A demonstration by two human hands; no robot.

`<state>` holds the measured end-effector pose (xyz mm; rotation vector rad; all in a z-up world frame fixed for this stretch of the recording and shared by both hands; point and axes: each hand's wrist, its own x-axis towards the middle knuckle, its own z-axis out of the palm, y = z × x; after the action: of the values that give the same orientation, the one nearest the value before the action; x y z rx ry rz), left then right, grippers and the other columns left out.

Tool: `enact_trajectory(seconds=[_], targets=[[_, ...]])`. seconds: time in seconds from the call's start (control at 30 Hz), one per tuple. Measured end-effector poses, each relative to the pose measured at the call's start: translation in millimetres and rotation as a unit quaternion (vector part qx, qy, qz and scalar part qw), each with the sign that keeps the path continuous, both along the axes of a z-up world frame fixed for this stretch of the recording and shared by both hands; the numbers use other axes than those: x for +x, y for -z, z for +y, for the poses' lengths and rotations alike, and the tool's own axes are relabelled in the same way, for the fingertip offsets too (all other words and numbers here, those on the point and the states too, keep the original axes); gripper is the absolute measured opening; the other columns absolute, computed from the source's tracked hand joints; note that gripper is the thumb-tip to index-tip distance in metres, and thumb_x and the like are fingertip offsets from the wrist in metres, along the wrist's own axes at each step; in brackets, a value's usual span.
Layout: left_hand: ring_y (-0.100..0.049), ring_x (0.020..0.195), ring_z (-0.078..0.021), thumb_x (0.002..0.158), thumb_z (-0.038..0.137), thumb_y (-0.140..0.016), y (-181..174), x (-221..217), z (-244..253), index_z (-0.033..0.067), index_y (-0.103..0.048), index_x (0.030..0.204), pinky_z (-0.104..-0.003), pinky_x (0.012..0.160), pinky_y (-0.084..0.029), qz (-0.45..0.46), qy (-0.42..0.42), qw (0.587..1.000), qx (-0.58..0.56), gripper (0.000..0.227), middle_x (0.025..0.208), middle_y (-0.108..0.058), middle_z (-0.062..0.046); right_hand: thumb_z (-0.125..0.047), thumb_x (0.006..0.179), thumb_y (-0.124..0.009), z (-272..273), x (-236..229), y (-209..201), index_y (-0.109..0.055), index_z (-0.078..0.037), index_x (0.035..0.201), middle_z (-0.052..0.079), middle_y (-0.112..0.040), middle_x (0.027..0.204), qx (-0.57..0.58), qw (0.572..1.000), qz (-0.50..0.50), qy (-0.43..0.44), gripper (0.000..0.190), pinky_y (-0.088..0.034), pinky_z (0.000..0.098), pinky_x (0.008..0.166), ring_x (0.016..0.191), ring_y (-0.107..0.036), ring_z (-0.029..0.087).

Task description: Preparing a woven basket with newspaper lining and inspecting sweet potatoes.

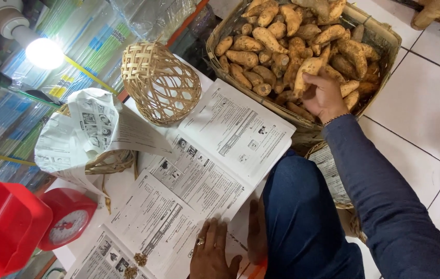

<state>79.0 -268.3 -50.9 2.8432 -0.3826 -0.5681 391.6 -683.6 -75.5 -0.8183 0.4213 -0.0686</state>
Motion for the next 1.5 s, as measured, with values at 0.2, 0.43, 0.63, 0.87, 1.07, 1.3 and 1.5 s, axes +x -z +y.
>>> enact_trajectory(seconds=[0.2,0.43,0.63,0.87,1.07,1.3,1.5], targets=[[-0.032,0.151,-0.0321,0.079,0.046,-0.084,-2.0,-11.7,6.3,0.0131,-0.033,0.159,-0.046,0.117,-0.033,-0.090,0.019,0.994,-0.064,0.101,0.167,-0.032,-0.011,0.005,0.090,-0.060,29.9,-33.8,-39.1,-0.046,-0.011,0.154,0.020,-0.062,0.136,0.057,0.989,-0.132,-0.032,0.068,-0.062,0.0429,0.088,0.120,-0.067,0.038],[-0.073,0.066,-0.0209,0.092,-0.003,-0.057,-50.4,-16.0,22.9,0.0158,-0.068,0.125,-0.043,0.094,-0.060,-0.363,0.026,0.889,-0.278,0.040,0.081,-0.077,-0.004,-0.025,0.082,-0.082,113.1,-97.1,-113.6,-0.063,-0.007,0.127,0.012,-0.067,0.106,0.062,0.955,-0.229,-0.180,0.052,-0.054,0.0314,0.061,0.088,-0.069,0.024],[-0.057,0.041,-0.0086,0.077,0.047,-0.091,-74.9,-24.8,56.2,0.0250,-0.079,0.097,-0.026,0.040,-0.049,-0.301,-0.075,0.916,-0.256,0.032,0.054,-0.064,0.009,-0.032,0.091,-0.076,174.7,-114.8,-156.7,-0.053,-0.012,0.126,0.008,-0.065,0.103,-0.117,0.928,-0.293,-0.200,0.046,-0.055,0.0322,0.071,0.088,-0.063,0.021],[-0.073,0.066,-0.0155,0.090,0.014,-0.075,-103.0,-5.4,69.1,0.0138,-0.072,0.117,-0.032,0.055,-0.057,-0.253,-0.014,0.901,-0.352,0.027,0.087,-0.079,0.001,-0.028,0.087,-0.070,236.9,-110.8,-216.1,-0.040,-0.015,0.148,0.010,-0.062,0.124,-0.263,0.842,-0.315,-0.350,0.068,-0.057,0.0408,0.097,0.118,-0.065,0.025],[-0.077,0.095,-0.0223,0.092,0.034,-0.073,-164.6,26.1,74.7,0.0067,-0.051,0.142,-0.038,0.080,-0.062,-0.206,-0.061,0.881,-0.422,0.061,0.113,-0.076,-0.009,-0.028,0.095,-0.064,292.3,-107.5,-201.9,-0.026,-0.014,0.159,0.022,-0.052,0.141,-0.083,0.841,-0.312,-0.435,0.076,-0.054,0.0509,0.102,0.121,-0.059,0.038],[-0.068,0.115,-0.0204,0.090,0.041,-0.070,-187.4,36.0,82.6,0.0076,-0.050,0.143,-0.041,0.102,-0.061,-0.127,-0.201,0.777,-0.583,0.066,0.120,-0.069,-0.007,-0.031,0.098,-0.060,355.0,-162.3,-229.7,-0.030,-0.004,0.160,0.018,-0.049,0.141,-0.027,0.825,-0.333,-0.456,0.074,-0.053,0.0412,0.099,0.125,-0.058,0.030],[-0.065,0.106,-0.0207,0.096,0.025,-0.066,-172.8,41.9,94.6,0.0061,-0.048,0.142,-0.036,0.086,-0.063,-0.198,-0.256,0.709,-0.627,0.053,0.123,-0.064,-0.011,-0.026,0.095,-0.059,387.5,-182.4,-229.8,-0.032,-0.006,0.157,0.024,-0.056,0.143,-0.054,0.804,-0.359,-0.470,0.071,-0.047,0.0419,0.107,0.131,-0.055,0.029]])
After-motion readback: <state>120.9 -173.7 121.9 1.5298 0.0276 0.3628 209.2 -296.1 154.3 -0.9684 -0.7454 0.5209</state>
